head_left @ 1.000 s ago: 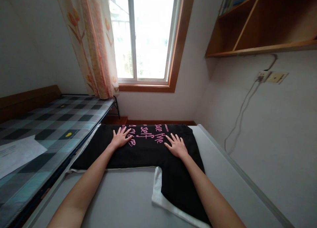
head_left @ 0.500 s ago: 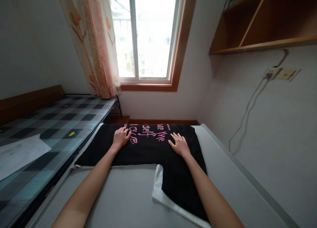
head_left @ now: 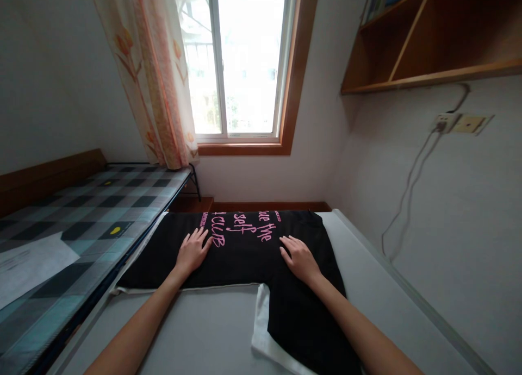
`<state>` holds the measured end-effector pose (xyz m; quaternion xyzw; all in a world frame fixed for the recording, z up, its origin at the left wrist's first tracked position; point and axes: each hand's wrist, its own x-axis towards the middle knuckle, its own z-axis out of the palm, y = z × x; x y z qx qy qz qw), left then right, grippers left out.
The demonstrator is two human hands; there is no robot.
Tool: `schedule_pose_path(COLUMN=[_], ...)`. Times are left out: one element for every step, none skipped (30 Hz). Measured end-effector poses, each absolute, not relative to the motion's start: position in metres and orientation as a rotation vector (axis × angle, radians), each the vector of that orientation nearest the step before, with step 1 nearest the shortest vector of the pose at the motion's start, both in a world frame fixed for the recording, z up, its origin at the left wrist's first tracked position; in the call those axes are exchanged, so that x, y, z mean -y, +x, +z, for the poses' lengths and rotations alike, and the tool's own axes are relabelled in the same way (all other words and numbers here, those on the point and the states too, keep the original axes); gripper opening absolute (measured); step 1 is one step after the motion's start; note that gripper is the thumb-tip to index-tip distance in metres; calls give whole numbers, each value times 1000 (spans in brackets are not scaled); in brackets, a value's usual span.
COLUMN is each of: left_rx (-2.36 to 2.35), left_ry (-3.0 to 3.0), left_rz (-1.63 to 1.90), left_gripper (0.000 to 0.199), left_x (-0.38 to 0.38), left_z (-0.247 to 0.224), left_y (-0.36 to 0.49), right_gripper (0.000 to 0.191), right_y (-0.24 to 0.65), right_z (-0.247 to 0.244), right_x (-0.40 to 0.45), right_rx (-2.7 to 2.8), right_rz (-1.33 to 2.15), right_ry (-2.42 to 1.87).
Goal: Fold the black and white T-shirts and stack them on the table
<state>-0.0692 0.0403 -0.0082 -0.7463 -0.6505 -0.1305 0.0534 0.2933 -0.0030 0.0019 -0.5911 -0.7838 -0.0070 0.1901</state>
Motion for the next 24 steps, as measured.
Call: schedule_pose_path(left_rx=[1969,1959,1951,1941,1932,1923,1915,1910,1911,1917,1927,1935,1939,1936,1928,1917,1908,1903,1899,1896,1891,1883,1872,1861], left_ry=[-2273,-2276,-2276,-2275,-2274,-2275,-2279,-2284,-2288,-2289,-2286,-2285,-2285,-2289,-2298,-2310,-2320,-2326,-2327,-2326,-2323,-2322,-2323,-2325], left_rz=[-396,-398,-405,-414,-424,-433,-440,-444,-443,-440,-435,-428,-422,-419,-416,-415,-414,-415,-415,-414,-413,-411,-408,-406], left_gripper=[57,56,54,53,52,51,50,50,50,50,50,50,49,49,48,47,46,45,44,44,43,43,43,43], left_x=[-36,-32,-28,-24,-21,-17,-14,-11,-8,-5,-3,0,2,3,4,4,4,3,2,1,0,-1,-1,-2], left_z=[-10,-11,-12,-13,-14,-15,-16,-17,-18,-18,-18,-18,-18,-17,-16,-15,-13,-12,-10,-9,-8,-7,-6,-6], left_y=[-70,-71,-72,-73,-73,-73,-73,-74,-75,-76,-78,-80,-83,-86,-89,-91,-94,-96,-98,-99,-100,-100,-100,-100], right_gripper=[46,46,45,44,43,43,42,42,41,41,41,42,42,43,43,44,44,45,45,45,45,44,44,44], right_y=[293,293,293,293,293,292,292,292,291,291,291,291,291,292,292,292,292,293,293,294,294,295,295,296], right_z=[1,-1,-3,-4,-6,-8,-9,-10,-11,-11,-12,-12,-12,-13,-14,-14,-15,-15,-16,-16,-17,-17,-17,-17], right_x=[8,14,18,22,25,27,28,29,29,28,28,28,28,29,29,30,30,31,31,31,31,31,31,31], right_rx=[2222,2238,2246,2248,2245,2241,2234,2228,2222,2219,2217,2217,2218,2220,2222,2223,2223,2221,2216,2209,2201,2193,2186,2180], right_rz=[-34,-51,-72,-93,-111,-124,-131,-134,-136,-136,-137,-137,-136,-133,-127,-119,-110,-100,-89,-77,-66,-54,-44,-35], right_ry=[-1629,-1606,-1590,-1582,-1576,-1572,-1568,-1565,-1564,-1565,-1568,-1573,-1579,-1585,-1590,-1592,-1591,-1588,-1583,-1578,-1573,-1568,-1564,-1562])
